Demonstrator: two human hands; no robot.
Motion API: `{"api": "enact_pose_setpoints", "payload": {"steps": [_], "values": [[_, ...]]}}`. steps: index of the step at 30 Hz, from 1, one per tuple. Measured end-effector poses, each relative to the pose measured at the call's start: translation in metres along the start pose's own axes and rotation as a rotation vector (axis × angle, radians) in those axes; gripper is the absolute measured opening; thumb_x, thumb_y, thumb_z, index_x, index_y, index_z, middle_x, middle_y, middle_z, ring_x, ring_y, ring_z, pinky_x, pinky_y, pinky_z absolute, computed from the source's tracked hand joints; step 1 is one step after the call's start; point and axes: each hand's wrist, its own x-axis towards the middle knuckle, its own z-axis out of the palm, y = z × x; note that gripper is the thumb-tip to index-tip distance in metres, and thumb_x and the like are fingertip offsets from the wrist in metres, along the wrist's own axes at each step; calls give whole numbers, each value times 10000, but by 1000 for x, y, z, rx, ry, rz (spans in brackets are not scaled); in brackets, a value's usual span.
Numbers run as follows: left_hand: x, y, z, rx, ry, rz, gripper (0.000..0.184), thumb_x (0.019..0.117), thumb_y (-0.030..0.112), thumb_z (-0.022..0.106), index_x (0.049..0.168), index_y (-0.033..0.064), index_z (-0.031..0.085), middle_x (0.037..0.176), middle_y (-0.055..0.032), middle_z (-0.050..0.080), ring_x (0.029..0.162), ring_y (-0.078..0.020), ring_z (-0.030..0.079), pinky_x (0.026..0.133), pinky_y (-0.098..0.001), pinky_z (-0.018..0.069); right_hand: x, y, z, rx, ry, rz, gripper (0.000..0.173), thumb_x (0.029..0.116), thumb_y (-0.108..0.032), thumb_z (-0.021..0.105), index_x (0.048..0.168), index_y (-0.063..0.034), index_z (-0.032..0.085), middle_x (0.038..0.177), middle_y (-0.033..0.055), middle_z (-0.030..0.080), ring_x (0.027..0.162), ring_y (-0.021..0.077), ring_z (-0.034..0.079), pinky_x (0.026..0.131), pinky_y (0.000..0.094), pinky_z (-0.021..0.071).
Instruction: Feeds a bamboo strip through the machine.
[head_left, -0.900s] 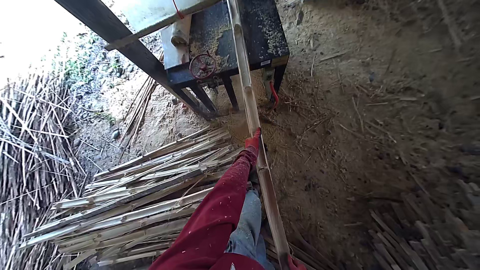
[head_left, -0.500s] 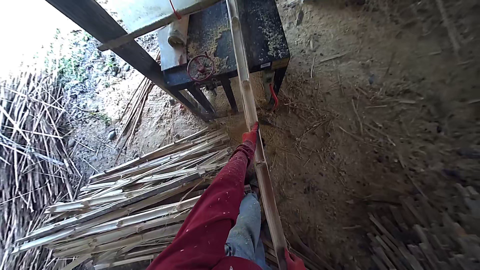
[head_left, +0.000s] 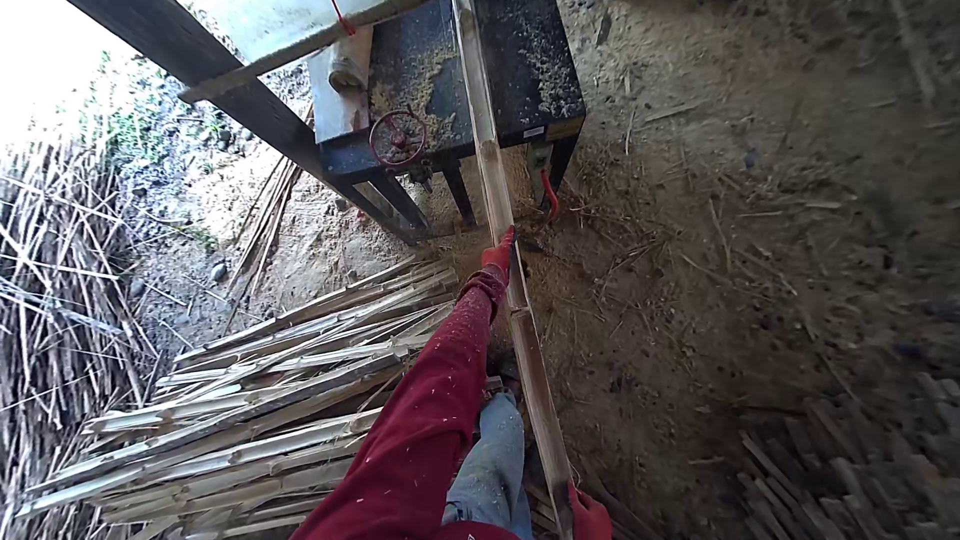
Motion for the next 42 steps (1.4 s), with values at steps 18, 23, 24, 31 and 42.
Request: {"api": "enact_pose_setpoints", "payload": {"steps": [18, 23, 24, 31, 42], "values": [[37, 57, 6, -13, 0, 50, 803, 923, 712, 604, 1305, 6, 616, 1159, -236, 677, 993, -337, 690, 836, -544, 586, 19, -64, -5, 13, 36, -19, 447, 1046, -382, 599, 913, 8, 773, 880, 225, 726, 901, 370, 689, 865, 600, 497], [-7, 25, -12, 35, -101, 167, 815, 1021, 715, 362, 1365, 16, 600, 1332, -245, 627, 1230, -359, 611, 1014, -586, 503, 19, -72, -7, 15, 47, -46, 439, 1047, -375, 594, 919, 3, 777, 891, 229, 723, 919, 377, 684, 876, 605, 491], [-29, -4, -19, 7, -112, 188, 778, 1027, 697, 379, 1390, 38, 579, 1344, -225, 625, 1239, -344, 606, 1022, -569, 506, 19, -74, -7, 14, 43, -51, 438, 1047, -379, 595, 922, -2, 780, 898, 228, 726, 926, 377, 685, 881, 605, 490], [-161, -189, -16, 14, -41, -75, 511, 1076, 448, 528, 1141, -33, 688, 951, -206, 723, 841, -303, 716, 810, -506, 592, 21, -80, -6, 44, 36, -76, 449, 1045, -394, 596, 902, -9, 779, 857, 211, 722, 882, 369, 686, 844, 612, 497], [-144, -147, -10, 166, 5, -103, 607, 1056, 552, 504, 1000, -15, 712, 915, -210, 714, 859, -327, 706, 819, -540, 563, 32, -110, -9, 50, 30, -97, 515, 1047, -449, 571, 869, -7, 768, 844, 207, 714, 868, 366, 682, 826, 610, 499]]}}
